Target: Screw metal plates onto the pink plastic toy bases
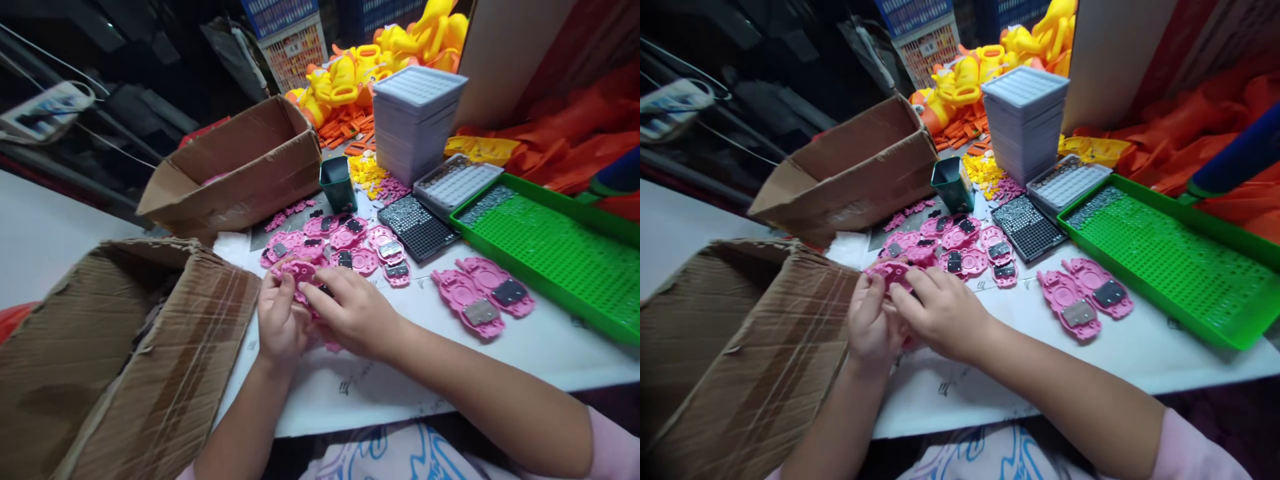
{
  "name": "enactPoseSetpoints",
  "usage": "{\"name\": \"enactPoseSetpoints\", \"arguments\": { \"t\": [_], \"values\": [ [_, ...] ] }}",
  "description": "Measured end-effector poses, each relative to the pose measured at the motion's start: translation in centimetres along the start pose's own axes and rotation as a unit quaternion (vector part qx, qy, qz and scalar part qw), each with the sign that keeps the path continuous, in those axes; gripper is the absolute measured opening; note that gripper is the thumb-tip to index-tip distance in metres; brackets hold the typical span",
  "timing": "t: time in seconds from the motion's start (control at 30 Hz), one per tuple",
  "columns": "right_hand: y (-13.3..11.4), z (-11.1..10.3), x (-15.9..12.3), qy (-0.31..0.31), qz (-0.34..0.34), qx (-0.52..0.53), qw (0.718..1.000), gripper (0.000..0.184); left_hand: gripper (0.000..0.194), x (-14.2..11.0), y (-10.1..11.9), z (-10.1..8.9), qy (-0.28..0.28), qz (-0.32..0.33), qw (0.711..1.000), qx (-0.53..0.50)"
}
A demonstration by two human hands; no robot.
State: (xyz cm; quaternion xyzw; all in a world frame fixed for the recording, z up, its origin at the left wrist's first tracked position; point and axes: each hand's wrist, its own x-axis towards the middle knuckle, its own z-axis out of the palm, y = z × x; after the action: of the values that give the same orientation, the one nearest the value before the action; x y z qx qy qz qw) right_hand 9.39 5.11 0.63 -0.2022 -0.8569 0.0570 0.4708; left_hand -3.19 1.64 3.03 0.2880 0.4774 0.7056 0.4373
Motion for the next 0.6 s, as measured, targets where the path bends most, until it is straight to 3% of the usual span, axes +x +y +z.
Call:
{"name": "enactPoseSetpoints", "arguments": {
  "t": [0.13,0.23,0.33,0.4,0.47,0.53,0.6],
  "values": [
    [-0.2,-0.5,0.8,-0.059,-0.01,-0.033,0.998,0.025,0.033,0.4,0.3,-0.2,-0.041,0.006,0.999,0.011],
    [-1.0,-2.1,1.6,-0.125,0.035,-0.058,0.99,0.018,0.051,0.4,0.1,-0.5,-0.089,0.006,0.995,0.053],
    [-2.4,-4.4,1.1,-0.141,0.067,-0.065,0.986,0.011,0.075,0.2,-0.5,-1.0,-0.114,0.086,0.977,0.162],
    [-3.1,-6.0,-0.6,-0.148,0.099,-0.084,0.98,0.012,0.076,0.0,-0.7,-1.2,-0.142,0.188,0.922,0.306],
    [-3.2,-7.3,-3.1,-0.178,0.149,-0.116,0.966,0.01,0.063,-0.3,-0.8,-1.2,-0.181,0.254,0.819,0.482],
    [-2.8,-8.3,-5.8,-0.213,0.182,-0.152,0.948,0.008,0.047,-0.5,-0.7,-1.1,-0.206,0.254,0.711,0.623],
    [-2.2,-9.1,-8.0,-0.233,0.19,-0.191,0.935,0.007,0.042,-0.5,-0.6,-0.9,-0.203,0.224,0.649,0.698]
  ]
}}
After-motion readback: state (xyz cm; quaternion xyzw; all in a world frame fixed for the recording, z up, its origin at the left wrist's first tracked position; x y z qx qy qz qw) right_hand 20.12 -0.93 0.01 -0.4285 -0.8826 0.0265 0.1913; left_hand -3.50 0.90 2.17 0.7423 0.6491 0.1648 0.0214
